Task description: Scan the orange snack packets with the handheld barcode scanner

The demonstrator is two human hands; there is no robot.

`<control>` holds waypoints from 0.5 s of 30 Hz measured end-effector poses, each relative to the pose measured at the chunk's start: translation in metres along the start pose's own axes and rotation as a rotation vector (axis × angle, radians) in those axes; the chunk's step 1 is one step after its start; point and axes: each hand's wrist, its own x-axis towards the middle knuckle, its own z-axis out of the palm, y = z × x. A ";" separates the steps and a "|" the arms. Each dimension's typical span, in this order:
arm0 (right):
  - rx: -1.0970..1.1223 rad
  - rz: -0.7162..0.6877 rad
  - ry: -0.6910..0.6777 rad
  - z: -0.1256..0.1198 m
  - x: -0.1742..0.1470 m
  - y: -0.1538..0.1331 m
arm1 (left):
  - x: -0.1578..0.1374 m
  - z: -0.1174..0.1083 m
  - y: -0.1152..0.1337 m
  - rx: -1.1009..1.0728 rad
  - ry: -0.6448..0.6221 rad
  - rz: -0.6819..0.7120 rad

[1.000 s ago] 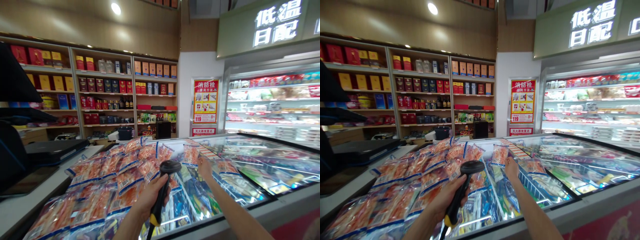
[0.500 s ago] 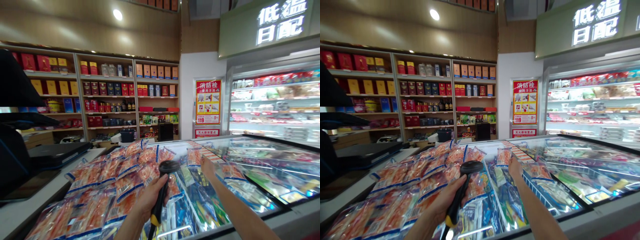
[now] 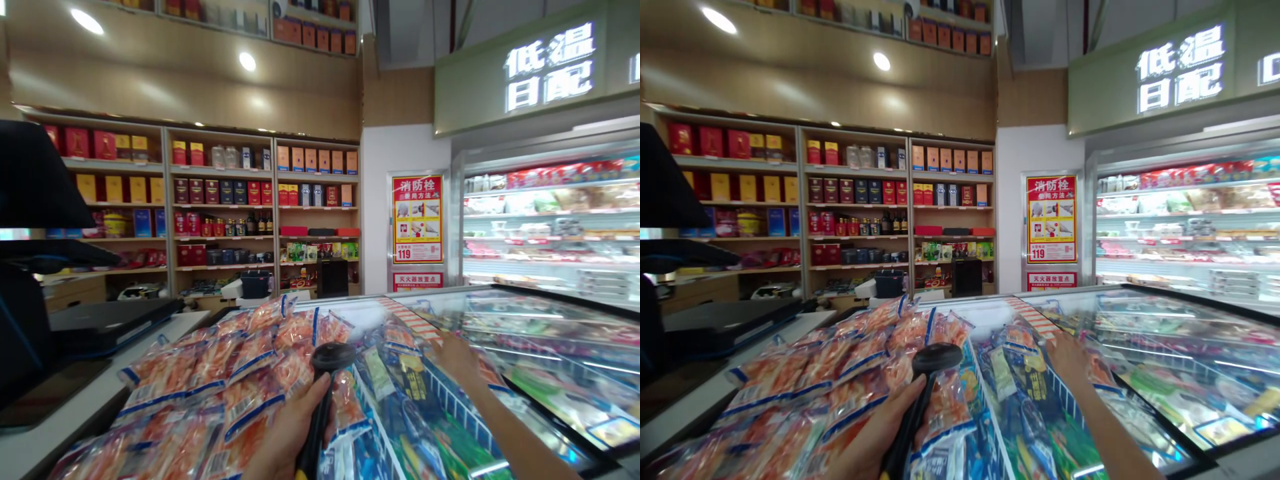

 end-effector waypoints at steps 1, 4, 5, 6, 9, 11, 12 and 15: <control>-0.054 0.010 -0.001 -0.002 -0.009 0.015 | -0.001 0.001 -0.001 0.000 -0.010 -0.003; -0.113 0.056 -0.039 0.004 -0.034 0.052 | -0.003 0.003 -0.002 0.008 -0.028 0.004; -0.109 0.059 -0.051 0.009 -0.038 0.058 | -0.003 0.005 -0.003 0.013 -0.032 0.012; -0.102 0.056 -0.062 0.015 -0.039 0.060 | -0.002 0.006 -0.003 0.020 -0.037 0.016; -0.083 0.034 -0.108 0.035 -0.025 0.047 | -0.001 0.007 -0.003 0.027 -0.036 0.000; -0.075 0.032 -0.154 0.046 -0.008 0.031 | 0.000 0.005 -0.003 0.012 -0.009 -0.014; -0.071 0.034 -0.172 0.050 0.001 0.023 | 0.001 0.004 -0.003 0.002 0.007 -0.017; -0.049 0.043 -0.193 0.055 0.021 0.006 | 0.003 -0.003 -0.001 0.005 0.043 -0.033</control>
